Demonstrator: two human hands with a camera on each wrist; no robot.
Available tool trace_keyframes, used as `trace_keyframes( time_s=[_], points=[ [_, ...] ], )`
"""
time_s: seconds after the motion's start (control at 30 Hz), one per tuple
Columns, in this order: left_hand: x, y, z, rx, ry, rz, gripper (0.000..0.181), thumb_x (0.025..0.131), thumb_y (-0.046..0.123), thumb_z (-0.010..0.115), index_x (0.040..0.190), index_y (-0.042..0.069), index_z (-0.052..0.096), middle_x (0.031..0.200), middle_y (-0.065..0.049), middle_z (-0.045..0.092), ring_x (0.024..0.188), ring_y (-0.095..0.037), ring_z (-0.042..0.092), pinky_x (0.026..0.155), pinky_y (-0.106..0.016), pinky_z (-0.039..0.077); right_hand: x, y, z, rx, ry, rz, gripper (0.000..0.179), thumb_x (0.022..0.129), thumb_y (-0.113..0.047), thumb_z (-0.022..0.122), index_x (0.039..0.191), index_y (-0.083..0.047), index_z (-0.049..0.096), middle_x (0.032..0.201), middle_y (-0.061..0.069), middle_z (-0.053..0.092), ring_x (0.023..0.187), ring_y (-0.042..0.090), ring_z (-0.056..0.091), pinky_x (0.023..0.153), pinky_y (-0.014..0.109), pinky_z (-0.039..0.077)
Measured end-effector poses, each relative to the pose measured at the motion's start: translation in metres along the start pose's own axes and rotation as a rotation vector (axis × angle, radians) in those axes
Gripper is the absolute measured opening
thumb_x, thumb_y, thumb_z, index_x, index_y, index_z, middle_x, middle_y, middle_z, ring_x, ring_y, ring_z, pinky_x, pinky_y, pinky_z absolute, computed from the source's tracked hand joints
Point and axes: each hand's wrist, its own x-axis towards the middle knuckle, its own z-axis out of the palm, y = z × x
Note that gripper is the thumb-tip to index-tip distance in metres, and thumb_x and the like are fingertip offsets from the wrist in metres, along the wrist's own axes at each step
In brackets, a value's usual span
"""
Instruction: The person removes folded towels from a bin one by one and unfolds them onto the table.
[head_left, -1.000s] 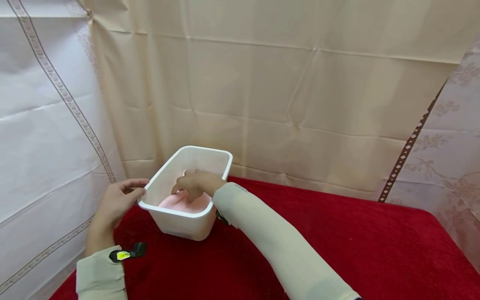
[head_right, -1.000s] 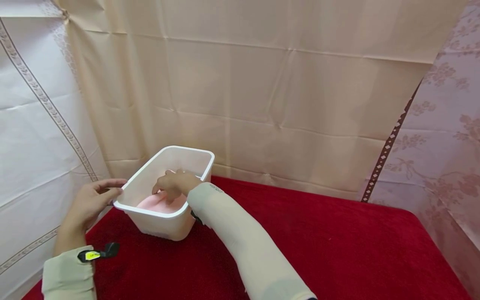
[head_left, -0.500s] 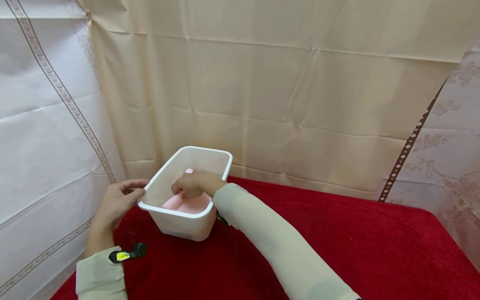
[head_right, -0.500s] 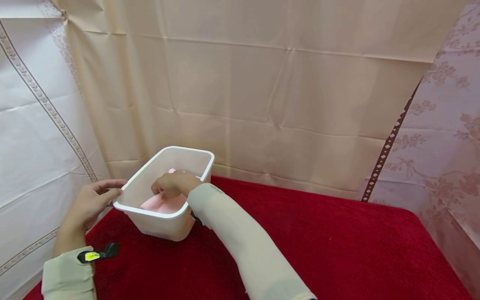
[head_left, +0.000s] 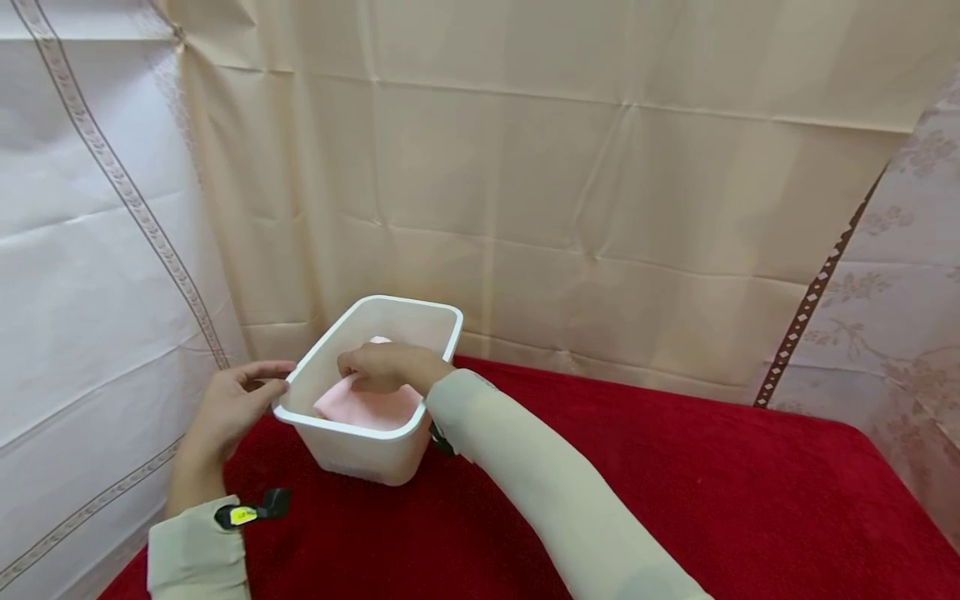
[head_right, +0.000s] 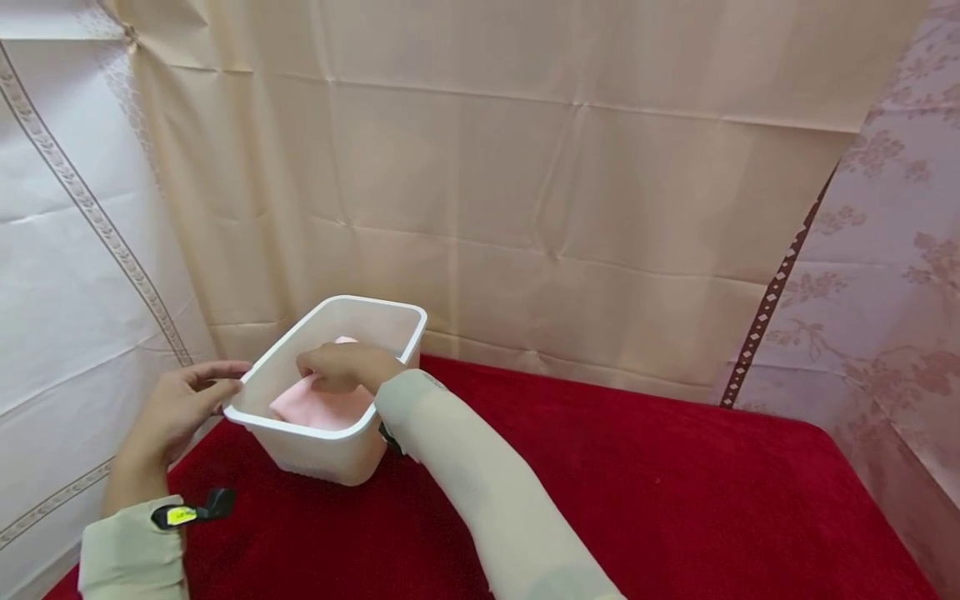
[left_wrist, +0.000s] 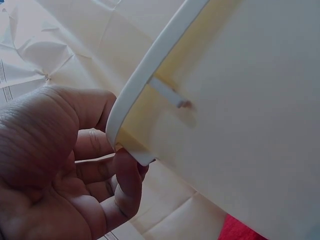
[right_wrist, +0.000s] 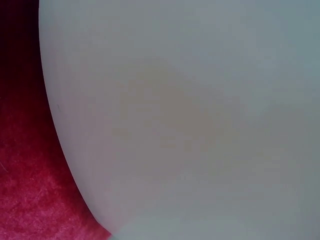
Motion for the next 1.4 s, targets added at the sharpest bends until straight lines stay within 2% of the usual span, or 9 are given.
trace_keyframes(
  time_s=[0.2,0.4,0.63,0.8,1.03,1.27,1.4],
  points=[
    [-0.001,0.000,0.000,0.007,-0.004,-0.010,0.038,0.097,0.002,0.061,0.131,-0.015,0.059,0.099,0.003,0.071,0.081,-0.003,0.064,0.069,-0.022,0.056,-0.002,-0.003,-0.003,0.026,0.026,-0.034,0.011,0.102,-0.020,0.064,0.108,-0.012,0.061,0.087,-0.005,0.056,0.077,0.010,0.049,0.070,0.017,0.039],
    [-0.001,0.001,0.000,0.017,-0.003,-0.003,0.038,0.097,0.004,0.062,0.131,-0.014,0.060,0.099,0.003,0.072,0.081,-0.002,0.063,0.069,-0.022,0.056,-0.004,-0.004,-0.007,0.034,0.039,-0.025,0.010,0.103,-0.021,0.063,0.109,-0.012,0.062,0.092,-0.003,0.058,0.083,0.010,0.049,0.071,0.018,0.040],
    [-0.001,0.005,0.000,-0.003,0.003,-0.002,0.039,0.098,0.003,0.060,0.131,-0.016,0.058,0.098,0.007,0.070,0.081,-0.003,0.064,0.069,-0.022,0.057,-0.007,-0.003,-0.013,-0.001,0.101,-0.042,0.008,0.103,-0.021,0.063,0.109,-0.015,0.061,0.096,-0.005,0.059,0.087,0.009,0.051,0.075,0.018,0.040],
    [0.000,0.003,0.000,0.018,-0.001,-0.016,0.039,0.098,0.004,0.060,0.132,-0.015,0.058,0.103,-0.001,0.071,0.081,-0.003,0.064,0.068,-0.023,0.057,-0.011,-0.003,-0.021,-0.020,0.135,-0.047,0.009,0.103,-0.022,0.063,0.110,-0.017,0.061,0.100,-0.005,0.059,0.089,0.010,0.052,0.076,0.020,0.042],
    [-0.001,0.001,0.000,0.017,-0.012,-0.008,0.039,0.098,0.003,0.059,0.132,-0.016,0.057,0.097,0.002,0.070,0.078,-0.004,0.064,0.067,-0.024,0.057,-0.019,-0.006,-0.033,-0.077,0.169,-0.039,0.014,0.102,-0.024,0.064,0.114,-0.018,0.061,0.108,-0.003,0.060,0.096,0.011,0.054,0.083,0.023,0.045],
    [0.000,-0.002,0.000,0.040,-0.010,-0.017,0.039,0.099,0.004,0.059,0.133,-0.016,0.056,0.098,-0.003,0.071,0.077,-0.005,0.064,0.066,-0.023,0.057,-0.029,-0.006,-0.046,-0.107,0.212,-0.041,0.015,0.102,-0.026,0.064,0.115,-0.019,0.063,0.107,-0.004,0.060,0.101,0.012,0.055,0.087,0.023,0.043],
    [0.001,-0.002,0.000,0.046,-0.015,-0.009,0.039,0.099,0.004,0.059,0.132,-0.016,0.057,0.097,0.003,0.071,0.078,-0.004,0.064,0.067,-0.022,0.056,-0.034,-0.005,-0.054,-0.127,0.232,-0.041,0.015,0.103,-0.026,0.063,0.116,-0.017,0.063,0.107,-0.005,0.062,0.103,0.011,0.056,0.092,0.021,0.041]
  ],
)
